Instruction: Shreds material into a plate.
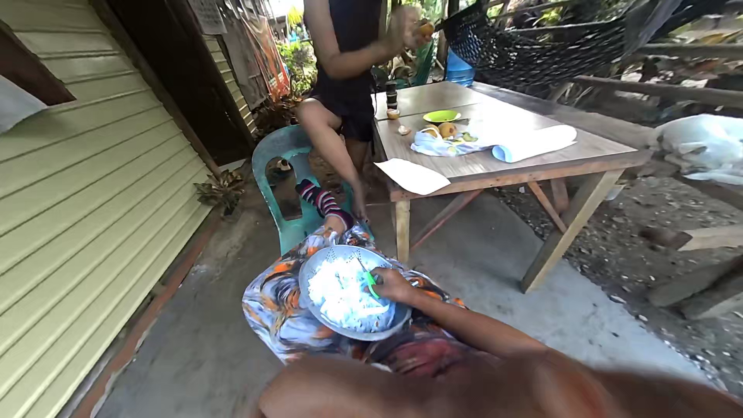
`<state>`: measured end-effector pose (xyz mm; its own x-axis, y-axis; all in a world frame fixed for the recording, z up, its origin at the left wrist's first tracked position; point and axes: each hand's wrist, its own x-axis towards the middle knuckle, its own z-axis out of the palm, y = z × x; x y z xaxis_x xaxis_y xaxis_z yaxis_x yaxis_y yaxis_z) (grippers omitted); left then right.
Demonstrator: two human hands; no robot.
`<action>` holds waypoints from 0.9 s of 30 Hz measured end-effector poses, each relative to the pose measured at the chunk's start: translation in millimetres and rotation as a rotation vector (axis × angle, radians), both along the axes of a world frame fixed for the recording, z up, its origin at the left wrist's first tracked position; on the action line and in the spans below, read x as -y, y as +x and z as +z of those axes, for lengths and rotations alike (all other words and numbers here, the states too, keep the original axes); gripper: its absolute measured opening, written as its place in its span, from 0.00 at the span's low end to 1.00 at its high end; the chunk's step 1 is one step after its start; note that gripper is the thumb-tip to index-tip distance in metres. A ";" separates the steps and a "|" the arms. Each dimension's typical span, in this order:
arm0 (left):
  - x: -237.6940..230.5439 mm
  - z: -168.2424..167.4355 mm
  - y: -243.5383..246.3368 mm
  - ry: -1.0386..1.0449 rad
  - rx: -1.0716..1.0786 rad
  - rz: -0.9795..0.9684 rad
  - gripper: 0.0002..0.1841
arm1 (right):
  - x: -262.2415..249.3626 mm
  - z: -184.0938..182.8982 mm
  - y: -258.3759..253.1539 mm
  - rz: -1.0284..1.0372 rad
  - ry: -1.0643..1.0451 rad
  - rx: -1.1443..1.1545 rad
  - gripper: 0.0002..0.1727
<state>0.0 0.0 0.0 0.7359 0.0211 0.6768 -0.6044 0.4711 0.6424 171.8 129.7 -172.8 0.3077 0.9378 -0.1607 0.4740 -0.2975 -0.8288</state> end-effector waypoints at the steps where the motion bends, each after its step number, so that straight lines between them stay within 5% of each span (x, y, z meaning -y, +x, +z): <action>1: -33.7 15.5 -0.2 0.262 0.032 -0.005 0.51 | 3.0 -1.9 0.6 -0.012 0.026 -0.016 0.29; 3: -85.8 5.2 -1.9 0.682 0.068 0.335 0.37 | 11.1 7.3 -2.3 -0.045 0.075 -0.046 0.28; 5: -116.0 -16.8 -15.0 1.027 -0.082 0.946 0.24 | 18.1 15.5 -7.5 -0.099 0.181 -0.057 0.24; 7: -153.0 -50.7 -34.5 1.306 -0.275 1.428 0.22 | 13.3 9.9 -5.1 -0.089 0.183 -0.097 0.25; 9: -189.7 -81.7 -62.9 1.367 -0.567 1.631 0.28 | 8.2 7.7 -7.4 -0.056 0.150 -0.096 0.28; 12: -222.9 -122.1 -88.8 1.146 -0.947 1.685 0.36 | 6.6 12.1 -16.7 -0.038 0.115 -0.073 0.28; 15: -237.3 -147.5 -90.7 0.799 -1.022 1.511 0.27 | 9.9 25.7 -22.0 -0.025 0.083 -0.074 0.28; 22: -240.2 -164.4 -79.9 0.932 -1.021 1.512 0.22 | 6.0 50.9 -17.0 -0.020 0.108 -0.096 0.28; 27: -233.3 -154.1 -72.4 1.044 -1.022 1.601 0.24 | -7.2 32.0 -21.6 0.035 0.183 -0.146 0.27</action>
<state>-72.4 233.3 -154.1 0.4877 0.8048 0.3384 0.6077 -0.5912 0.5303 150.2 136.9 -140.8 0.2607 0.9650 -0.0270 0.3525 -0.1212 -0.9279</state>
